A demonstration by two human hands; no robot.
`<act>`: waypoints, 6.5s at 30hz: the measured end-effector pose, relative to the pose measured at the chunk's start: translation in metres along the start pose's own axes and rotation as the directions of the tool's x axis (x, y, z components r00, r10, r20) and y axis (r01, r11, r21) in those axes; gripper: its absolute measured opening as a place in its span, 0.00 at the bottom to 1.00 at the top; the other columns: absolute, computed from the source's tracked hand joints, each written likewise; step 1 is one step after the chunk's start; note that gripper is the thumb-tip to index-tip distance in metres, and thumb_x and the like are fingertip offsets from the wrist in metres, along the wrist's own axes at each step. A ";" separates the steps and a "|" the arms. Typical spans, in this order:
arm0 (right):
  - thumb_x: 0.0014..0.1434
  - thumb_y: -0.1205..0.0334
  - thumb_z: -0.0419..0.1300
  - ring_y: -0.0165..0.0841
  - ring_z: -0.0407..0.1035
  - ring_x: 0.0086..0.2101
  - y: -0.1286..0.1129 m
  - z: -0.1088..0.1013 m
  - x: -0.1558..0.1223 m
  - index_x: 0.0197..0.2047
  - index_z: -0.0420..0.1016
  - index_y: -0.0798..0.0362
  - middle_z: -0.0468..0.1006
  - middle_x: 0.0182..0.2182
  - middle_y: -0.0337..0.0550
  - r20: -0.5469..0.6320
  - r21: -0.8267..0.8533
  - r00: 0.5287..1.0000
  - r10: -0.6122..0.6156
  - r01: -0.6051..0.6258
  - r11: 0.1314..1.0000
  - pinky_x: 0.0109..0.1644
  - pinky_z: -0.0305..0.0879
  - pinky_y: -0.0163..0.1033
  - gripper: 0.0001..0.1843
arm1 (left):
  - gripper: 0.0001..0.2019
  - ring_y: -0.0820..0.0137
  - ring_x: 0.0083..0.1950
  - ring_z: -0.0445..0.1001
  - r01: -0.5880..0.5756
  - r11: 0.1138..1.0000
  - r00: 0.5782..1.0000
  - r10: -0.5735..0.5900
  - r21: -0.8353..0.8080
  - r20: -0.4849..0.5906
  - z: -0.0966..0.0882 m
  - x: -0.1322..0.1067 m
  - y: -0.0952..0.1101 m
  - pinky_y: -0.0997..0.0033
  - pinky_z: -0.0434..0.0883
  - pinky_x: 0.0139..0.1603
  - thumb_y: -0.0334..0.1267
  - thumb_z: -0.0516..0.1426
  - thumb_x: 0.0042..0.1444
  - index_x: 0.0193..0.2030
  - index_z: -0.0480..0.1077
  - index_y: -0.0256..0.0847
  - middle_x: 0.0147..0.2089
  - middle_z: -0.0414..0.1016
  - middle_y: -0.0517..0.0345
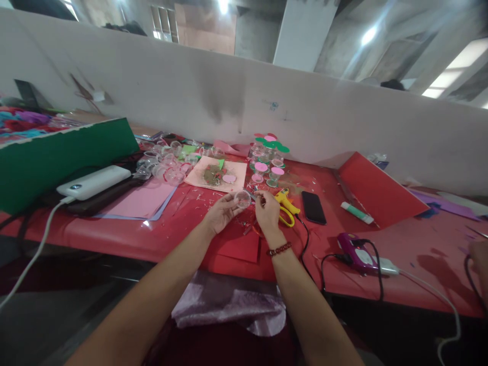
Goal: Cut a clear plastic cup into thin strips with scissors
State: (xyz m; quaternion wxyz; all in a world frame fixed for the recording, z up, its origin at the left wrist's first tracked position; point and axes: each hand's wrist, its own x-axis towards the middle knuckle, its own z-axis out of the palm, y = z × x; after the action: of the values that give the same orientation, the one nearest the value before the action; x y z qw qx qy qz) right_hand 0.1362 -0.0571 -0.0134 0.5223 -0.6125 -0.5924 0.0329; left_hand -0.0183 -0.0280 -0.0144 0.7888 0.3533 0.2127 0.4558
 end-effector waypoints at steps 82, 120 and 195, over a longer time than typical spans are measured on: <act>0.60 0.61 0.54 0.32 0.72 0.34 -0.007 0.000 -0.006 0.41 0.78 0.51 0.80 0.36 0.43 0.105 -0.031 0.979 -0.175 0.179 0.983 0.43 0.66 0.36 0.12 | 0.15 0.71 0.35 0.74 -0.072 0.979 0.994 0.086 0.192 -0.066 0.004 0.001 -0.007 0.72 0.68 0.37 0.37 0.67 0.42 0.39 0.77 0.35 0.36 0.78 0.53; 0.63 0.57 0.52 0.33 0.73 0.35 -0.001 0.002 -0.006 0.41 0.78 0.50 0.81 0.38 0.42 0.168 0.023 0.976 -0.136 0.134 0.991 0.42 0.66 0.36 0.14 | 0.15 0.77 0.25 0.67 -0.096 0.947 0.984 0.137 0.305 -0.115 0.004 0.001 -0.008 0.75 0.60 0.26 0.45 0.67 0.43 0.34 0.77 0.38 0.28 0.74 0.59; 0.58 0.66 0.53 0.33 0.71 0.30 0.000 0.008 -0.008 0.42 0.75 0.51 0.80 0.32 0.41 0.299 -0.183 0.954 0.012 0.045 0.982 0.34 0.59 0.34 0.12 | 0.15 0.77 0.26 0.66 -0.083 0.937 0.981 0.138 0.340 -0.140 0.005 0.001 -0.008 0.74 0.59 0.28 0.46 0.67 0.43 0.33 0.75 0.37 0.27 0.72 0.60</act>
State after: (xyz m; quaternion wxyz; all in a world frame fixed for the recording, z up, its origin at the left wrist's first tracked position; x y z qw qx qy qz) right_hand 0.1290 -0.0584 -0.0215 0.3669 -0.6422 -0.6699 0.0647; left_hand -0.0100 -0.0314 -0.0172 0.6710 0.4547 0.3295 0.4842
